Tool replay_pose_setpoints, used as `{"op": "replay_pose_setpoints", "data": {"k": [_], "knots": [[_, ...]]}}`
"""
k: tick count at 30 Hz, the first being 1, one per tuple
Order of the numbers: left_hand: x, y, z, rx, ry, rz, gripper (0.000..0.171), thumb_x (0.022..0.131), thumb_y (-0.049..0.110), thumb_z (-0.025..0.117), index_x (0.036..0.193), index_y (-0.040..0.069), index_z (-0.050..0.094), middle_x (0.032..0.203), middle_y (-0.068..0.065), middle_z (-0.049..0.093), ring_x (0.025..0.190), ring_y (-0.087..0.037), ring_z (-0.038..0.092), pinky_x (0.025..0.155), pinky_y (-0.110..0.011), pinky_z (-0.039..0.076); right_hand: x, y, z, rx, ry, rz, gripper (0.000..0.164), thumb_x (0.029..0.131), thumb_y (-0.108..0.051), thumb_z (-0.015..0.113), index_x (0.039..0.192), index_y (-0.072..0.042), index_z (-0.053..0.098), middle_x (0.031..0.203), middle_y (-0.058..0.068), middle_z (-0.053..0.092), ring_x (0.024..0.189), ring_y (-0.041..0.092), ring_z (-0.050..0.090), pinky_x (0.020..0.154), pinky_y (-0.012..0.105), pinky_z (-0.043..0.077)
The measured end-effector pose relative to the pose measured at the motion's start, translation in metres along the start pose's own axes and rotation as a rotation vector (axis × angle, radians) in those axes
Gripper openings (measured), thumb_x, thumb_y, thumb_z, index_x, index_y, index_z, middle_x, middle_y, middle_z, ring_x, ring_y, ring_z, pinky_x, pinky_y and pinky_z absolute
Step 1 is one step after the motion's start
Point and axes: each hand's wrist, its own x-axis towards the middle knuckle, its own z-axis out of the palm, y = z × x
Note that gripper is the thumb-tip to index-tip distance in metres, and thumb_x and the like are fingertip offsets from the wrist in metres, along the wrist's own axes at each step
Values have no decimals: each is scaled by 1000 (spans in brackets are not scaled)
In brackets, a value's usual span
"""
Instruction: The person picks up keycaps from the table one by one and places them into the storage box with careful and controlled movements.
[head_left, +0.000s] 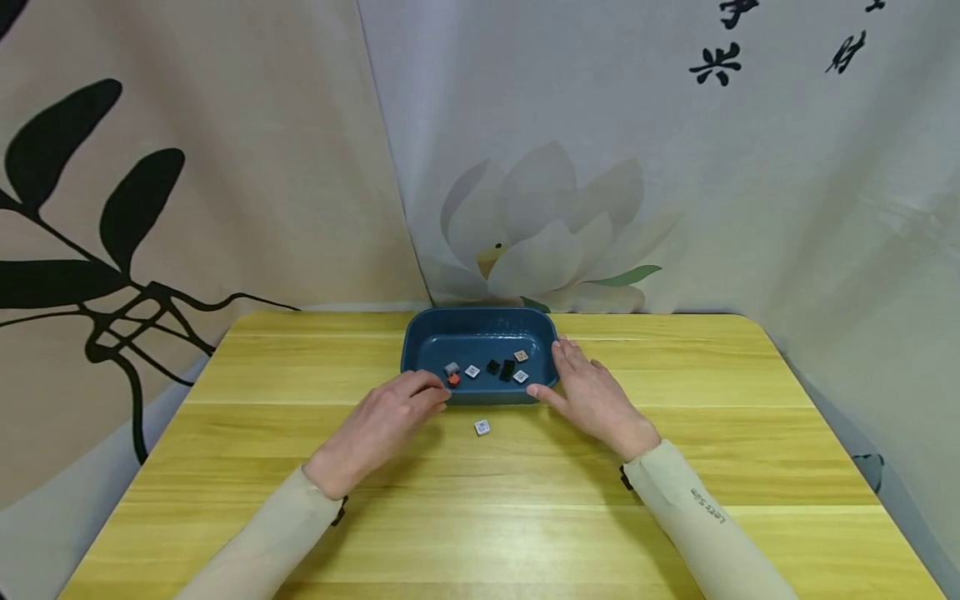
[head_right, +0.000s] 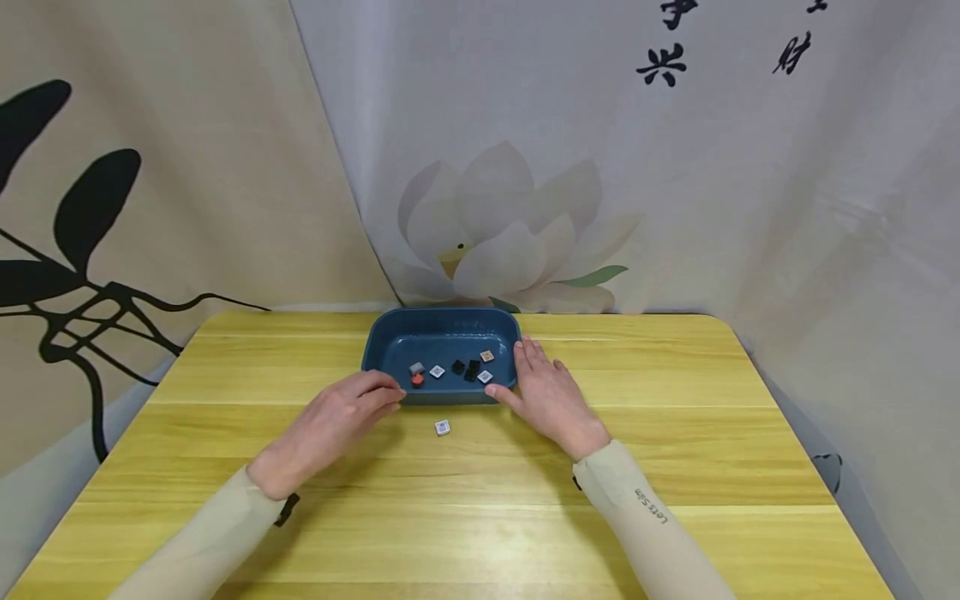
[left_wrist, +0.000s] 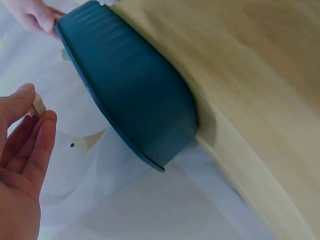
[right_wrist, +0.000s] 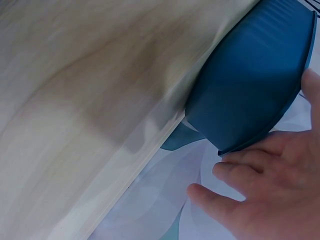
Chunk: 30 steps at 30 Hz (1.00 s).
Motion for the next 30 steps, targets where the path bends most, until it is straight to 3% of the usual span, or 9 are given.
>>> {"op": "replay_pose_setpoints", "data": {"k": [5,12,30], "knots": [[10,-2,-1,-16,56,-23,22,90,9,81,112,7,78,112,-4,70,99,-16,68,85,-28,59,0,1,0,2,3,-4,96,102,-68,45,160,6,27,168,22,22,155,37,24,117,60,33],[26,-6,1,-37,76,-80,24,88,7,82,112,5,78,113,-5,70,100,-18,68,86,-30,59,0,0,1,2,-6,3,97,101,-70,44,160,6,26,169,22,21,155,37,24,117,61,32],[57,-19,17,-64,-1,-173,20,96,7,74,115,5,77,116,-6,69,98,-17,70,86,-28,59,0,-2,0,-1,-2,11,96,102,-67,47,160,6,26,168,22,21,155,37,25,117,61,32]]}}
